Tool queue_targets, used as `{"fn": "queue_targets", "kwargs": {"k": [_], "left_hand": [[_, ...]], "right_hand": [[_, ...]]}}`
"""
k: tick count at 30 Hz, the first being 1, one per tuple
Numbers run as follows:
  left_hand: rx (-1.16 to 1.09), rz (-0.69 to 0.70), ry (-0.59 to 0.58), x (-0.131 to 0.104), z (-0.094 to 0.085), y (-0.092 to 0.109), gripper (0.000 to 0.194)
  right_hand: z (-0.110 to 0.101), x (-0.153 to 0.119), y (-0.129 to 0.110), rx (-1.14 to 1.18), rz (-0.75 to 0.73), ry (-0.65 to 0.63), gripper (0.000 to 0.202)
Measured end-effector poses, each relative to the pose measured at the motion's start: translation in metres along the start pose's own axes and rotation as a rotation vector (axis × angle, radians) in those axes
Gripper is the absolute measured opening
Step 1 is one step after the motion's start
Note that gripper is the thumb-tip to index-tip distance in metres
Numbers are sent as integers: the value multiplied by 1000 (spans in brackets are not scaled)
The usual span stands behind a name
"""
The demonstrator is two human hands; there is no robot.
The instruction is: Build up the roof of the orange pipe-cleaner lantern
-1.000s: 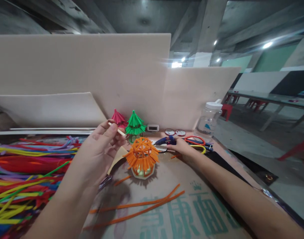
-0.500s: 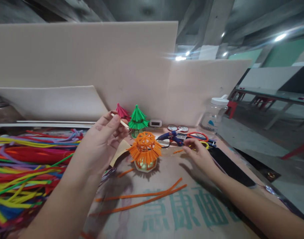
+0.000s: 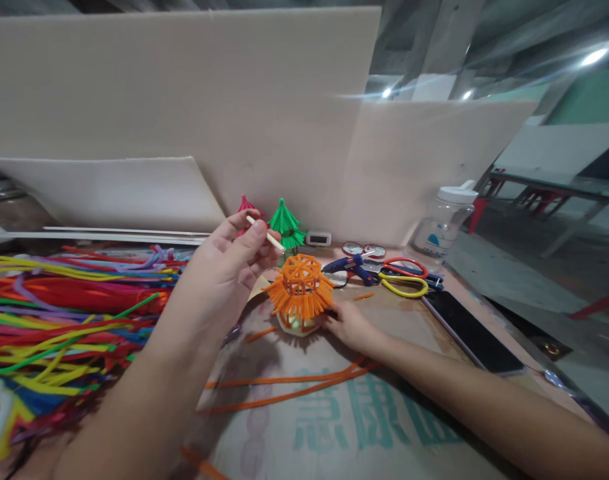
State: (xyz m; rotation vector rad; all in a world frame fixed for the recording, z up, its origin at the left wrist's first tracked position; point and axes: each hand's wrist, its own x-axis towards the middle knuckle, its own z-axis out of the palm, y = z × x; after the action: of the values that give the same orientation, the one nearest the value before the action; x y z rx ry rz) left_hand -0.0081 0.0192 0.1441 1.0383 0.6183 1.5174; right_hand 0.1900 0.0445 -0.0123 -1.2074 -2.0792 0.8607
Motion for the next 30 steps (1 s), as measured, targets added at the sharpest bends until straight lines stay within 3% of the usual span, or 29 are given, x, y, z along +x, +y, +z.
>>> {"fn": "queue_targets", "kwargs": {"k": [5, 10, 13, 20, 30], "left_hand": [[200, 44, -36, -2, 0, -6, 37], [423, 42, -89, -9, 7, -21, 34], [527, 41, -110, -16, 14, -31, 30], [691, 147, -134, -31, 24, -40, 24], [930, 333, -210, -34, 23, -43, 25]], "right_hand": [[-8, -28, 5, -46, -5, 0, 19], [-17, -78, 2, -155, -1, -23, 19], [-18, -93, 0, -182, -40, -20, 21], [-15, -93, -1, -121, -189, 25, 23], [-14, -95, -11, -48, -216, -12, 29]]}}
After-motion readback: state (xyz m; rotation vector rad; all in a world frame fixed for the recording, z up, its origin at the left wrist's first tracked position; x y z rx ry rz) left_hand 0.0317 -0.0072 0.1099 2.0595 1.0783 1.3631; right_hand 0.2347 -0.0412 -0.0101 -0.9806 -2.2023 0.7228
